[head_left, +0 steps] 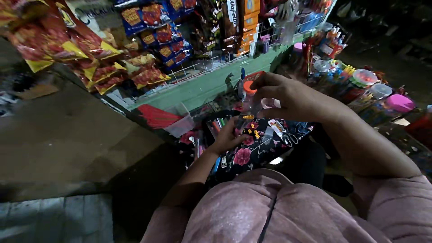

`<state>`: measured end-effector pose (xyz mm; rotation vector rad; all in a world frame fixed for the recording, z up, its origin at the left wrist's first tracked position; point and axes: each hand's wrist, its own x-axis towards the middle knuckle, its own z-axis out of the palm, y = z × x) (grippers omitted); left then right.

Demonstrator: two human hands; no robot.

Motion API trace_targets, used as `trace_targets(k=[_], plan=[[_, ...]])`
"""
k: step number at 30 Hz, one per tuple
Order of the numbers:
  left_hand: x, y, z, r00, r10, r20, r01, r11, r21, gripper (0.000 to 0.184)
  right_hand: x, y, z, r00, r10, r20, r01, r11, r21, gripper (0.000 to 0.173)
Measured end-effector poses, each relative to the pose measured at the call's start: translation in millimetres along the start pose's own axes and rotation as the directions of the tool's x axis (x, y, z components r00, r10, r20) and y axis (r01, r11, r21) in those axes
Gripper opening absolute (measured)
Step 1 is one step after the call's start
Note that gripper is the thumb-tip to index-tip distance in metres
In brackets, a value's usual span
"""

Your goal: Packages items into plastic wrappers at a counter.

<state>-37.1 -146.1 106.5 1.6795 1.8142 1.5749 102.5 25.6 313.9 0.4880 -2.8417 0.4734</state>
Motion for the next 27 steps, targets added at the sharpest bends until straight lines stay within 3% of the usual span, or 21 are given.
trace_targets(k=[2, 6, 12, 17, 21, 25, 27], plan=[[-0.4, 1.7, 0.4, 1.000, -0.012, 0.002, 0.011, 1.000, 0.017, 0.060, 0.6, 1.8, 5.0, 1.000, -0.016, 0.027, 0.016, 1.000, -0.004, 0.033], [-0.8, 7.3, 2.3, 0.999, -0.031, -0.013, 0.031, 0.998, 0.060, 0.061, 0.0, 3.6, 7.6, 0.999, 0.027, 0.019, -0.027, 1.000, -0.011, 0.024], [-2.2, 11.2, 3.2, 0.997, -0.042, 0.067, 0.047, 0.996, -0.071, 0.057, -3.2, 19.0, 23.2, 0.982, 0.062, 0.177, -0.076, 0.994, 0.077, 0.029], [-3.9, 6.8, 10.4, 0.997, -0.059, 0.056, 0.064, 0.993, -0.098, 0.059, -6.2, 22.7, 43.4, 0.989, 0.126, 0.084, -0.139, 0.975, 0.171, 0.016], [-4.4, 9.1, 15.5, 0.992, -0.121, 0.021, 0.123, 0.986, -0.109, 0.061, -8.4, 27.4, 48.7, 0.971, 0.237, 0.040, -0.233, 0.884, 0.406, 0.017], [-2.2, 10.0, 21.0, 0.990, -0.140, 0.019, 0.140, 0.952, -0.271, 0.063, -6.5, 24.6, 53.0, 0.916, 0.401, 0.028, -0.322, 0.690, 0.648, 0.010], [-0.4, 11.5, 24.0, 0.990, -0.139, 0.023, 0.138, 0.925, -0.355, 0.059, -4.9, 22.9, 54.9, 0.903, 0.429, 0.007, -0.324, 0.673, 0.664, 0.009]])
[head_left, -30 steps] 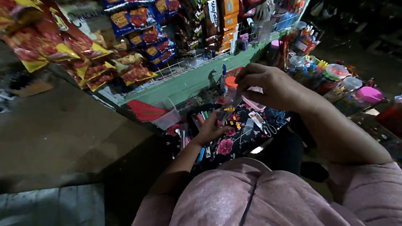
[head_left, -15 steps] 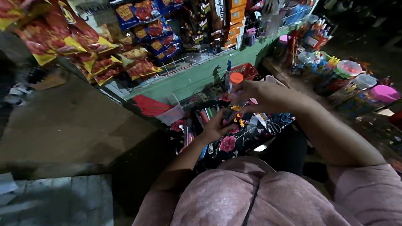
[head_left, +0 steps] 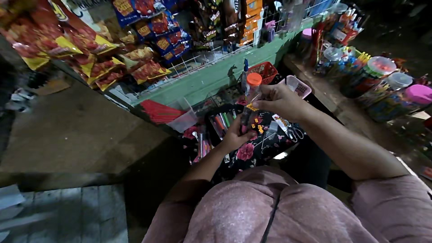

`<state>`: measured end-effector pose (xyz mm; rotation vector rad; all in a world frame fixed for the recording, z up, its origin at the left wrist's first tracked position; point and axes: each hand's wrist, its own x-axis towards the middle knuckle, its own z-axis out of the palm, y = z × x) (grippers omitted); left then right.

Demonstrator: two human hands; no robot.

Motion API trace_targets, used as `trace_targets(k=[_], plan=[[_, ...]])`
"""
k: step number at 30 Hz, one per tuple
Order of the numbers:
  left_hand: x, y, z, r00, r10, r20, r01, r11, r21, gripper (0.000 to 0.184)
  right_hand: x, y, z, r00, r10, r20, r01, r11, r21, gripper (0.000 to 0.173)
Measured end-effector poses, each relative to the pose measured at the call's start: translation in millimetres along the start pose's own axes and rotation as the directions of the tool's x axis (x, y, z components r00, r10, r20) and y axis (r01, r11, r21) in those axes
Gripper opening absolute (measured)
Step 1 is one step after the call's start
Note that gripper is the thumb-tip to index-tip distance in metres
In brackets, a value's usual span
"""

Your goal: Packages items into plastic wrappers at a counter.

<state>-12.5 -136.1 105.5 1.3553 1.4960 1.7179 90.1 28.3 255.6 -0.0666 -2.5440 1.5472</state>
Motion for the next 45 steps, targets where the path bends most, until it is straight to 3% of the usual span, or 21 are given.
trace_targets(k=[5, 9, 11, 18, 27, 33, 38, 45], plan=[[1.0, 7.9, 3.4, 0.997, -0.070, 0.025, 0.072, 0.994, -0.078, 0.056, 0.6, -7.1, -13.0, 0.990, -0.127, 0.054, 0.138, 0.919, -0.370, 0.027], [2.2, 7.4, 1.8, 0.997, -0.070, 0.042, 0.073, 0.994, -0.078, 0.055, 4.1, -14.2, -23.3, 0.978, -0.180, 0.107, 0.208, 0.893, -0.400, 0.022], [2.4, 7.4, 0.6, 0.997, -0.065, 0.043, 0.068, 0.995, -0.067, 0.056, 6.2, -14.7, -29.1, 0.962, -0.187, 0.200, 0.250, 0.898, -0.361, 0.018], [2.1, 10.3, -5.8, 0.993, -0.054, 0.105, 0.060, 0.996, -0.062, 0.055, 17.3, -12.5, -38.6, 0.880, -0.091, 0.466, 0.304, 0.862, -0.405, 0.032], [-1.6, 15.9, -8.6, 0.978, -0.151, 0.141, 0.165, 0.982, -0.089, 0.051, 26.6, -5.3, -26.5, 0.905, -0.125, 0.407, 0.298, 0.870, -0.394, 0.019], [-2.6, 17.9, -8.1, 0.931, -0.297, 0.214, 0.333, 0.929, -0.158, 0.051, 29.7, -1.0, -15.4, 0.954, -0.015, 0.299, 0.145, 0.898, -0.416, 0.014], [-4.6, 18.2, -2.2, 0.879, -0.371, 0.300, 0.444, 0.865, -0.232, 0.048, 32.7, 15.1, -11.2, 0.911, 0.122, 0.393, 0.096, 0.866, -0.491, 0.021], [-2.3, 21.0, 3.6, 0.926, -0.356, 0.129, 0.361, 0.933, -0.017, 0.048, 28.9, 16.9, -9.5, 0.909, 0.178, 0.378, 0.030, 0.875, -0.483, 0.015]])
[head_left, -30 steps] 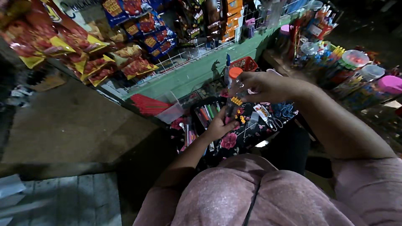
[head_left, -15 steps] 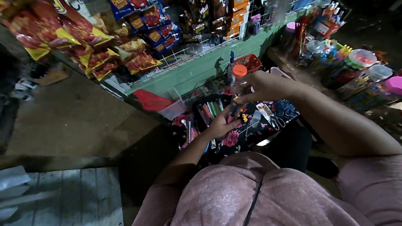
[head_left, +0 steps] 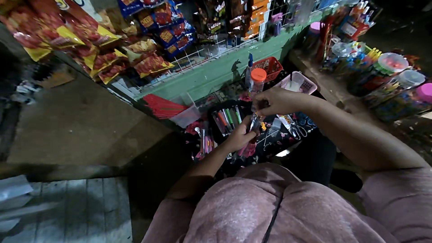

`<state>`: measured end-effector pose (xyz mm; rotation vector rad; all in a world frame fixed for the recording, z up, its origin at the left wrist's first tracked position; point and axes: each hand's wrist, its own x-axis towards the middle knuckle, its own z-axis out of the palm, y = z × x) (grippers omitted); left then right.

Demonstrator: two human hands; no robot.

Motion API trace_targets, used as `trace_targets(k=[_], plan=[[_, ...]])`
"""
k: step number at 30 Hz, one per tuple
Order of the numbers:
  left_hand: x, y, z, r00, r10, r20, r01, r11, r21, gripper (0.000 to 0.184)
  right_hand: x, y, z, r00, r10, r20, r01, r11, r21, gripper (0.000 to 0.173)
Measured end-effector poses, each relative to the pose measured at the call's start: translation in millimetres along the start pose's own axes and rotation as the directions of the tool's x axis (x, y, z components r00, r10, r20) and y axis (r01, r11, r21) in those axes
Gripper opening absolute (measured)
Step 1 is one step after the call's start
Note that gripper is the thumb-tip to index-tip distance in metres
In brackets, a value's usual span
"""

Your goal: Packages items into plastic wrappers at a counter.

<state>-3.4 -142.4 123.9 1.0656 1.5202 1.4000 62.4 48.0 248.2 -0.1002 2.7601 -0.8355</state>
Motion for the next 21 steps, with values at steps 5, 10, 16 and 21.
trace_targets(k=[5, 10, 16, 21], plan=[[3.8, 0.3, 1.9, 0.998, 0.001, -0.061, 0.001, 1.000, 0.029, 0.045, -3.5, 1.8, 0.8, 0.998, 0.056, -0.003, -0.056, 0.998, -0.009, 0.020], [7.0, -0.6, 1.9, 0.995, -0.016, -0.097, 0.021, 0.998, 0.054, 0.044, -5.2, 16.6, 4.1, 0.996, -0.061, -0.061, 0.060, 0.998, -0.026, 0.014], [10.1, -6.4, 6.5, 0.998, 0.001, -0.063, -0.005, 0.998, -0.059, 0.042, -11.8, 6.6, -1.4, 0.995, 0.080, -0.061, -0.064, 0.972, 0.224, 0.010], [12.0, -6.0, 12.5, 0.995, 0.011, -0.104, -0.035, 0.971, -0.238, 0.033, -10.7, 29.5, 13.8, 0.988, 0.105, -0.115, -0.013, 0.791, 0.612, 0.009]])
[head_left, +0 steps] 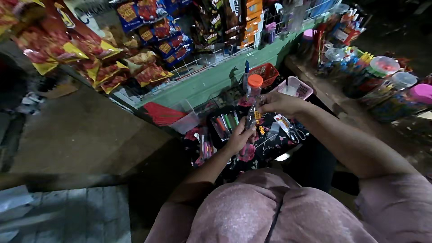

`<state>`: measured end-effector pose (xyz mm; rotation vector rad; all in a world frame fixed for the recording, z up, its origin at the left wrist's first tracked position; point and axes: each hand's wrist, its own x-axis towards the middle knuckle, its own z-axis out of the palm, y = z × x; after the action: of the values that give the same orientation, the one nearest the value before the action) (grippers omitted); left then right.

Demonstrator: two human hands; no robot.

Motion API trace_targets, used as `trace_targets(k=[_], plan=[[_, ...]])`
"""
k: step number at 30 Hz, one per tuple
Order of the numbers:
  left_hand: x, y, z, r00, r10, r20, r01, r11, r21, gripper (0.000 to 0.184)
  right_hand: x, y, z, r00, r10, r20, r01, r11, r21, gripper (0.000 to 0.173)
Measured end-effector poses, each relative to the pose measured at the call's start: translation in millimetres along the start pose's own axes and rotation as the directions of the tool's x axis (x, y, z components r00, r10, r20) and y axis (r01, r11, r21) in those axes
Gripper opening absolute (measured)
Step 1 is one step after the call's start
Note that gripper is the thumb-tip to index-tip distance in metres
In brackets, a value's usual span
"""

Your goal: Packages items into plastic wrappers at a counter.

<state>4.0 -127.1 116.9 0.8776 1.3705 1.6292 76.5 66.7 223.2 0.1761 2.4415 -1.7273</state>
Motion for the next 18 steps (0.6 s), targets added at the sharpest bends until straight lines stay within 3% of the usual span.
trace_targets(k=[6, 10, 18], plan=[[0.3, 6.6, -2.0, 0.992, -0.092, 0.089, 0.103, 0.986, -0.131, 0.030, -0.9, 7.2, -7.7, 0.998, 0.004, 0.058, 0.000, 0.997, -0.074, 0.007], [0.6, 1.7, -7.6, 0.980, -0.126, 0.153, 0.153, 0.972, -0.177, 0.025, -1.9, 4.6, -7.0, 1.000, -0.018, 0.020, 0.020, 0.995, -0.095, 0.005], [-1.8, -0.2, -15.0, 0.981, -0.108, 0.160, 0.137, 0.973, -0.185, 0.025, -3.2, -20.0, -9.5, 0.968, -0.186, 0.169, 0.248, 0.811, -0.530, 0.011]])
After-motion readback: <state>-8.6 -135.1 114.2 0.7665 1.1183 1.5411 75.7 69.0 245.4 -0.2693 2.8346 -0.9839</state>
